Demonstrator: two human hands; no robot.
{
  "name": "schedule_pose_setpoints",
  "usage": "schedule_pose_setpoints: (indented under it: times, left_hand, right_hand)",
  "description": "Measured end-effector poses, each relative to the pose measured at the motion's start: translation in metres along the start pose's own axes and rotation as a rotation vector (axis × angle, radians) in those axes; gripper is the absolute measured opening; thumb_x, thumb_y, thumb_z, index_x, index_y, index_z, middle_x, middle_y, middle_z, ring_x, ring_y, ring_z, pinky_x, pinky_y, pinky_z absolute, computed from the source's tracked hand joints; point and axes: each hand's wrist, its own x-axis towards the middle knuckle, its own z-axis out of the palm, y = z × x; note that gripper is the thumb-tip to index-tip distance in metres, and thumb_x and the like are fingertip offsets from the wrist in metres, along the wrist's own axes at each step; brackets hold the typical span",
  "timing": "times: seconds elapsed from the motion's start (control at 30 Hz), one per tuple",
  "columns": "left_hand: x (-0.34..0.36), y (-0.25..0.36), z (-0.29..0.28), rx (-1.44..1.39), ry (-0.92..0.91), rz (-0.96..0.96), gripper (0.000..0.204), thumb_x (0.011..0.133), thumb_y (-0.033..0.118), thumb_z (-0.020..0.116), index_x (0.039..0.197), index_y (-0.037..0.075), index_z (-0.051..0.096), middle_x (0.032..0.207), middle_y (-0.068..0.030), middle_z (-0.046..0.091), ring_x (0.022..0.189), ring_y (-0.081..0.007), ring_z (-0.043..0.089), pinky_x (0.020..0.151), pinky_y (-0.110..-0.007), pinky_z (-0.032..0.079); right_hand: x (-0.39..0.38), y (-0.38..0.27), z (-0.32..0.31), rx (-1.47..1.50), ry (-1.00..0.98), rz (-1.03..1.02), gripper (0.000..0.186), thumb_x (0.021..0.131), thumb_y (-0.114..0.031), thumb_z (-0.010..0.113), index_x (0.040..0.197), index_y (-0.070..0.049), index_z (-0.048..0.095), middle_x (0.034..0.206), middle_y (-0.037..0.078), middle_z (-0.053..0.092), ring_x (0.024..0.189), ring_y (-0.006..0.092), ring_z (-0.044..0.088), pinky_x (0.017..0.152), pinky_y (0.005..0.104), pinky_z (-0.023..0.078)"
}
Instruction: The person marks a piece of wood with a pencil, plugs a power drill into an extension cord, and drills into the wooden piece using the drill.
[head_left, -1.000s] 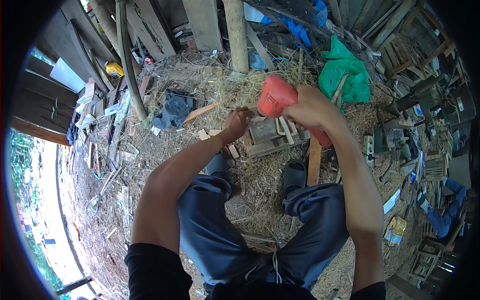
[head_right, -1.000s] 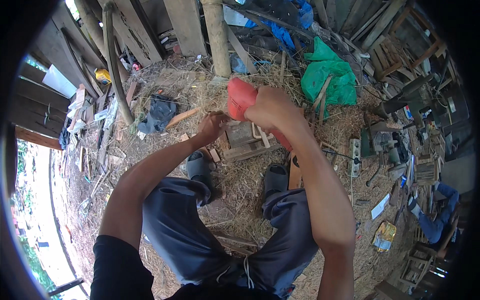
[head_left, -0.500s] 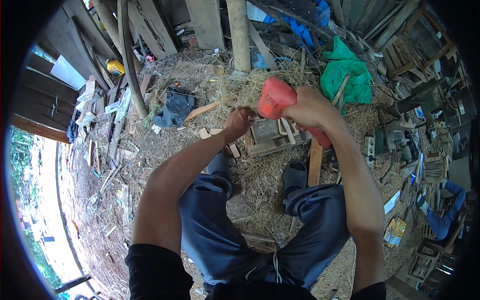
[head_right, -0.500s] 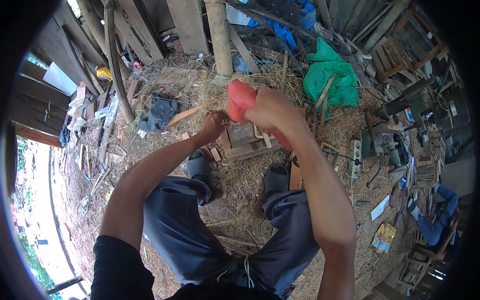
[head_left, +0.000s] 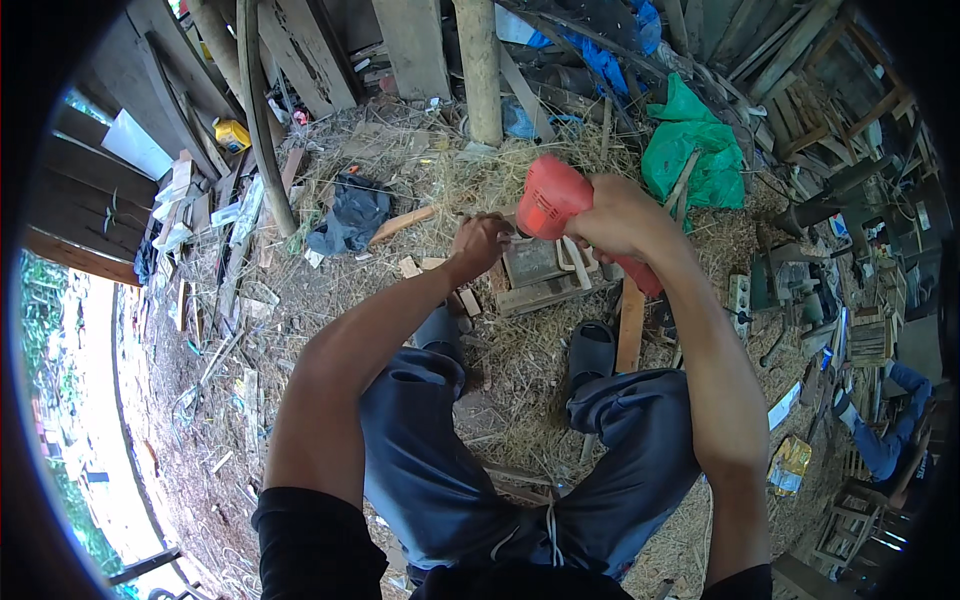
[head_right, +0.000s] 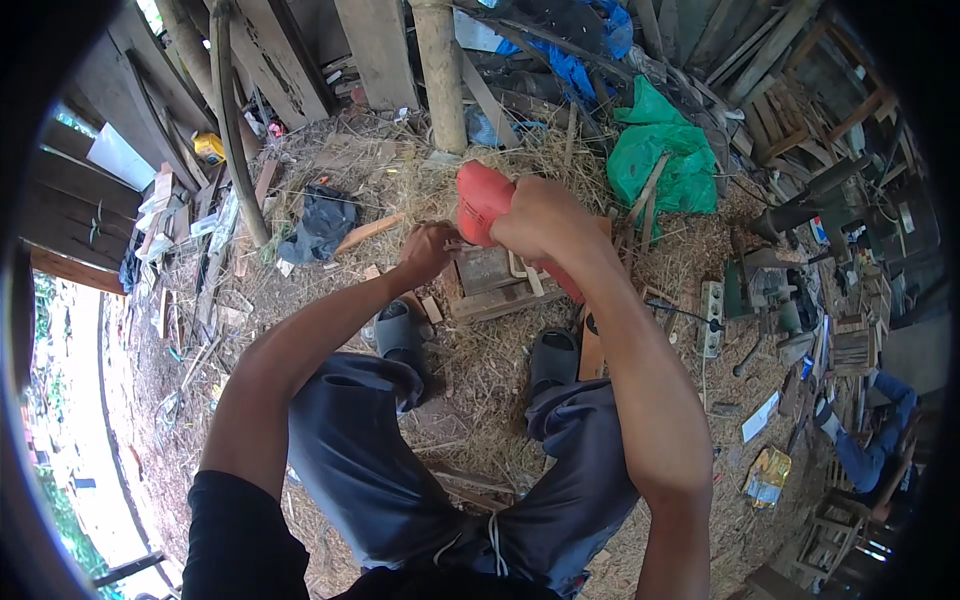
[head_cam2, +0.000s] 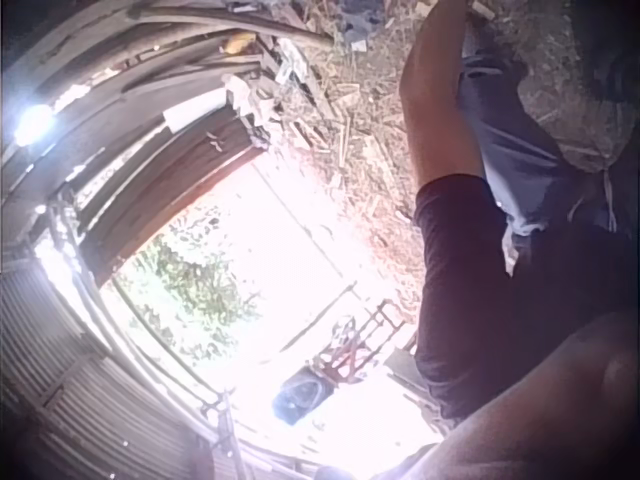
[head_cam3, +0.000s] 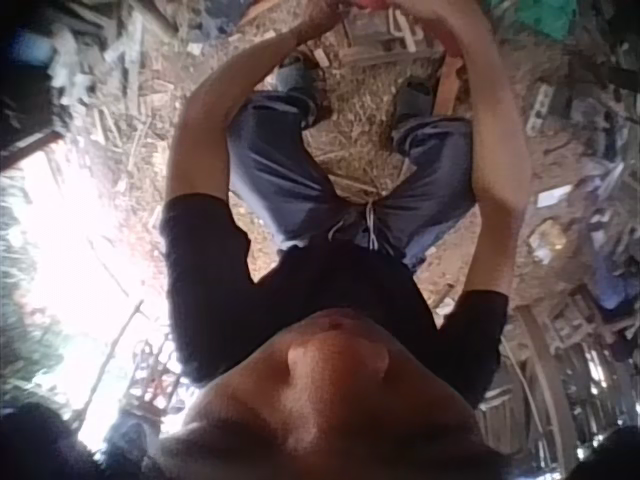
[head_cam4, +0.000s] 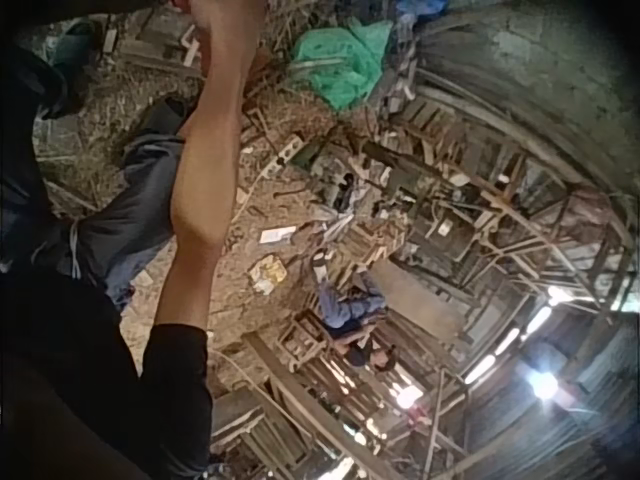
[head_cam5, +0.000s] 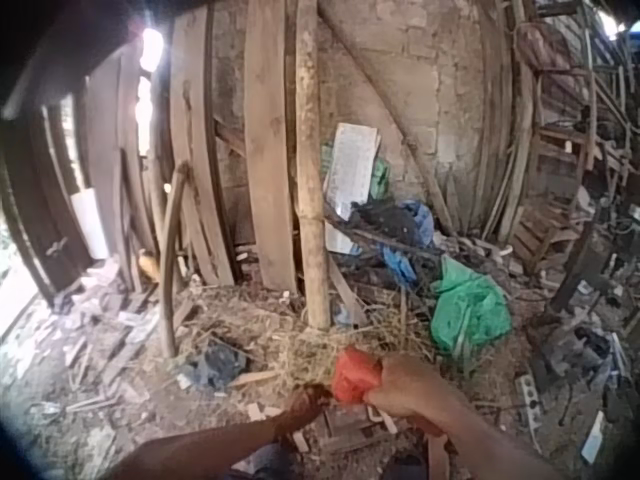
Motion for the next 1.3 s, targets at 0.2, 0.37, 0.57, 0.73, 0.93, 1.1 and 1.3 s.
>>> schedule_pose_setpoints:
  times: [0.2, 0.37, 0.57, 0.73, 0.93, 1.1, 1.3]
  left_hand:
    - [0.0, -0.006, 0.002, 0.014, 0.02, 0.067, 0.023, 0.068, 0.02, 0.075, 0.086, 0.009, 0.068, 0.088, -0.009, 0.064, 0.087, -0.0301, 0.062, 0.078, -0.042, 0.048]
    - [0.001, -0.008, 0.001, -0.024, 0.023, 0.1, 0.028, 0.066, 0.018, 0.077, 0.089, 0.006, 0.067, 0.088, -0.0118, 0.064, 0.086, -0.0333, 0.061, 0.078, -0.042, 0.048]
    - [0.002, -0.022, 0.006, -0.242, 0.031, 0.22, 0.03, 0.065, 0.005, 0.071, 0.094, 0.004, 0.065, 0.088, -0.0138, 0.063, 0.088, -0.0321, 0.061, 0.081, -0.04, 0.048]
    - [0.002, -0.022, 0.005, -0.383, -0.021, 0.156, 0.029, 0.063, -0.001, 0.068, 0.091, -0.002, 0.063, 0.085, -0.017, 0.062, 0.08, -0.0338, 0.063, 0.072, -0.039, 0.052]
    - [-0.004, -0.039, -0.003, -0.24, -0.019, 0.151, 0.035, 0.064, 0.0, 0.074, 0.097, 0.003, 0.063, 0.087, -0.0124, 0.063, 0.079, -0.0256, 0.064, 0.07, -0.035, 0.052]
    - [-0.005, -0.041, -0.007, -0.292, -0.134, 0.101, 0.035, 0.066, 0.004, 0.077, 0.098, 0.003, 0.064, 0.091, -0.0108, 0.066, 0.082, -0.0246, 0.065, 0.072, -0.034, 0.052]
    - [-0.005, -0.04, -0.008, -0.246, -0.134, 0.077, 0.034, 0.068, 0.005, 0.076, 0.1, 0.004, 0.065, 0.095, -0.0106, 0.067, 0.082, -0.0239, 0.065, 0.072, -0.033, 0.052]
  right_hand:
    - [-0.001, -0.011, 0.005, -0.069, 0.039, 0.01, 0.026, 0.07, -0.009, 0.055, 0.089, 0.006, 0.065, 0.075, 0.019, 0.068, 0.067, 0.0285, 0.069, 0.065, 0.038, 0.054]
    - [-0.002, -0.02, 0.0, -0.101, 0.005, 0.05, 0.025, 0.071, -0.011, 0.055, 0.085, 0.005, 0.067, 0.078, 0.021, 0.068, 0.069, 0.0274, 0.069, 0.066, 0.0373, 0.054]
    - [0.003, -0.031, 0.004, -0.179, 0.069, -0.035, 0.018, 0.067, -0.006, 0.054, 0.073, 0.008, 0.063, 0.064, 0.019, 0.065, 0.058, 0.0256, 0.067, 0.059, 0.0376, 0.053]
    - [0.007, -0.03, 0.0, -0.143, 0.045, 0.015, 0.019, 0.068, -0.005, 0.053, 0.075, 0.009, 0.064, 0.065, 0.021, 0.065, 0.061, 0.0267, 0.068, 0.061, 0.0381, 0.053]
    - [0.012, -0.035, 0.002, -0.193, 0.023, 0.073, 0.025, 0.072, -0.023, 0.062, 0.086, -0.003, 0.069, 0.078, 0.016, 0.069, 0.076, 0.0278, 0.07, 0.069, 0.0362, 0.054]
    - [0.003, -0.041, 0.0, -0.159, 0.028, 0.051, 0.022, 0.067, -0.004, 0.054, 0.081, 0.008, 0.065, 0.072, 0.021, 0.066, 0.067, 0.0274, 0.069, 0.064, 0.0384, 0.053]
    - [0.006, -0.043, 0.004, -0.174, 0.038, 0.05, 0.023, 0.067, -0.004, 0.054, 0.083, 0.008, 0.065, 0.074, 0.021, 0.067, 0.068, 0.0271, 0.069, 0.063, 0.0383, 0.053]
